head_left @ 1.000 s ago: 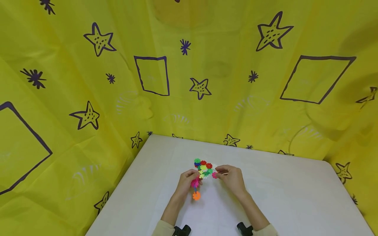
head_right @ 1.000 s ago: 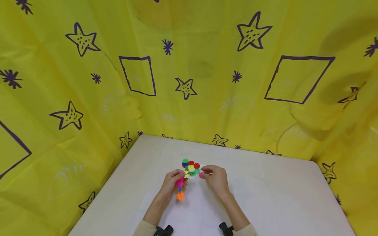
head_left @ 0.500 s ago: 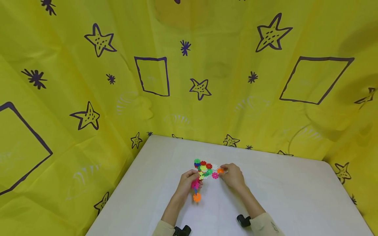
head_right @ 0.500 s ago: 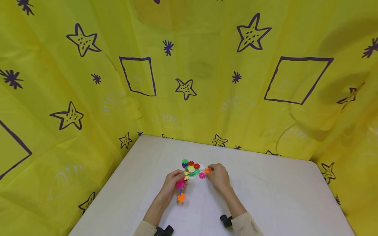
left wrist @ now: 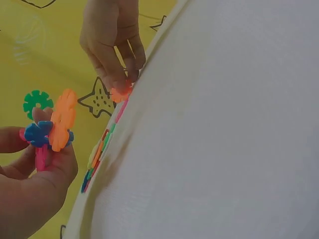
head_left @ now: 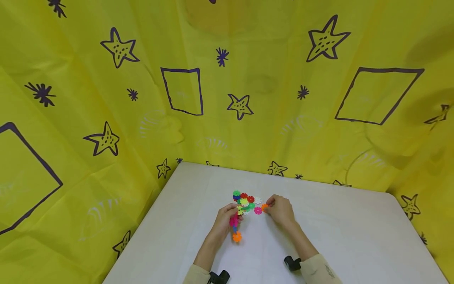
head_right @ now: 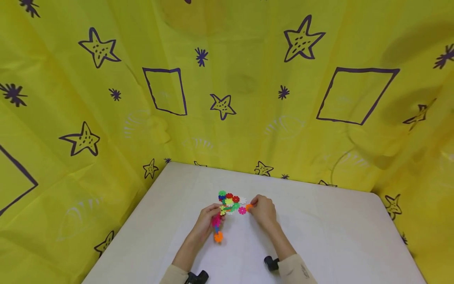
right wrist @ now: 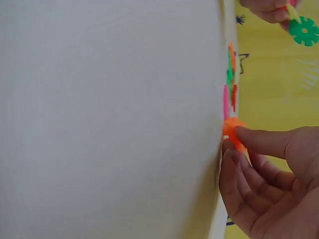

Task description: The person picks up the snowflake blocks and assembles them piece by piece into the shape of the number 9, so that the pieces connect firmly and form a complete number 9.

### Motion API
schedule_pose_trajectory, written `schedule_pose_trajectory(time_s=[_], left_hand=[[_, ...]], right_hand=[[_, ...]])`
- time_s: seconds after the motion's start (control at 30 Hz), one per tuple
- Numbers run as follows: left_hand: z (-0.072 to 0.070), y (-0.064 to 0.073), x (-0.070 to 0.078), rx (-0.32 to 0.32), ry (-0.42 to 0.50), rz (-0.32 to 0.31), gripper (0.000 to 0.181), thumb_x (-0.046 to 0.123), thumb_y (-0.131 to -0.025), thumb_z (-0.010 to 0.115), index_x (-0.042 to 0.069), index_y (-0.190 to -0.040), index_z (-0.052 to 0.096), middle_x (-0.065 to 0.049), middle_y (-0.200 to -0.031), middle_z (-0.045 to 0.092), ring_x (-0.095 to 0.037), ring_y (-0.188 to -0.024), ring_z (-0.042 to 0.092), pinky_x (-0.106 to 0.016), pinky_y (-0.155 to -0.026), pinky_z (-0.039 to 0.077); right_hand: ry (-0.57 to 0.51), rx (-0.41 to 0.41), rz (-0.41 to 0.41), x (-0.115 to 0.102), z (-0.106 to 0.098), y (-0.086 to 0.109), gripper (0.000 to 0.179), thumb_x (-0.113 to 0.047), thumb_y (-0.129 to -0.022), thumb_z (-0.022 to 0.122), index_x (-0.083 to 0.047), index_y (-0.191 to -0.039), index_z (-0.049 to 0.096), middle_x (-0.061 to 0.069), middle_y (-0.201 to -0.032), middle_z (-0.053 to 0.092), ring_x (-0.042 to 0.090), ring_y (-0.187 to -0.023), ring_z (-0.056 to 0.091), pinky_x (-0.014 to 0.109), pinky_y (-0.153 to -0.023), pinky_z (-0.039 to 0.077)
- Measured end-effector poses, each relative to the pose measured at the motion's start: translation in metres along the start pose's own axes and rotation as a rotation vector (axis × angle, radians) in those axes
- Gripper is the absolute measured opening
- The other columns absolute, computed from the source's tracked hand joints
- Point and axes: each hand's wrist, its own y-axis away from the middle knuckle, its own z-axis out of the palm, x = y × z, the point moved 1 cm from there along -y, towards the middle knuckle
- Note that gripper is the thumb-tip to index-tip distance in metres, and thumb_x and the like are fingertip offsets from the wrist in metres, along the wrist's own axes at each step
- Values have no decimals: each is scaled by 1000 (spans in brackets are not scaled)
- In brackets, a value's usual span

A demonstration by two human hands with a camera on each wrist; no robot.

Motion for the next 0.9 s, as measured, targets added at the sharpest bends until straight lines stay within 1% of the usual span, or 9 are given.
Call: schedule_pose_trajectory(time_s=[0.07,0.13,0.27,0.37,0.5,0.57,0.67,0.8,0.9], left_hand=[[0,-1,0,1,10,-11,30,12,-107,52,-12,-124,60,-9,-94,66,-14,-80,65,-23,-74,57],[0,-1,1,3,20,-21,29,13,-107,52,-10,-121,61,-8,-93,66,-14,-79,64,-23,-74,57],[0,-1,1,-1,33,-38,28,17,-107,55,-8,-116,63,-6,-91,65,-12,-76,63,-21,-73,56],[0,-1,1,-18,39,-45,30,20,-106,57,-7,-116,64,-6,-91,64,-11,-75,61,-20,-71,55],[-1,0,2,-46,51,-37,28,22,-103,65,-5,-113,66,-5,-89,63,-11,-74,59,-20,-69,53],[-1,0,2,-61,55,-31,26,23,-102,68,-2,-110,67,-5,-89,62,-11,-74,59,-20,-68,52],[-2,0,3,-74,61,-25,20,21,-101,70,1,-106,68,-4,-88,62,-10,-73,58,-20,-67,51],[-1,0,2,-80,56,-12,11,17,-102,68,6,-100,70,-1,-83,64,-9,-71,59,-19,-65,50],[0,0,1,-81,72,-19,10,17,-102,67,9,-96,69,0,-80,63,-8,-69,59,-18,-62,49]], right_hand=[[-54,3,7,-1,-3,2,15,-7,-83,85,-5,-88,71,1,-74,67,16,-66,61,30,-61,50],[-115,1,17,-2,-5,5,13,-6,-84,84,-4,-89,72,2,-74,68,15,-64,63,28,-59,51],[-222,-6,38,-9,-7,12,10,-6,-87,82,-3,-95,76,3,-78,71,18,-67,69,26,-61,54],[-318,-19,38,-16,-8,17,10,-4,-88,81,0,-95,76,6,-80,73,25,-71,73,30,-64,60],[-413,-26,25,-27,-9,22,11,-5,-87,82,1,-94,75,10,-78,74,33,-72,75,40,-66,63],[-438,-23,20,-32,-10,26,11,-6,-88,83,1,-93,76,10,-77,75,34,-72,75,42,-67,63],[-487,-35,13,-38,-11,31,11,-6,-89,82,2,-93,76,11,-78,75,34,-71,75,44,-67,63],[-551,-66,7,-44,-11,37,13,-7,-89,81,3,-94,75,14,-80,76,34,-71,75,45,-68,63],[-579,-79,10,-46,-11,40,14,-8,-89,82,4,-94,75,16,-80,76,35,-71,75,46,-69,63]])
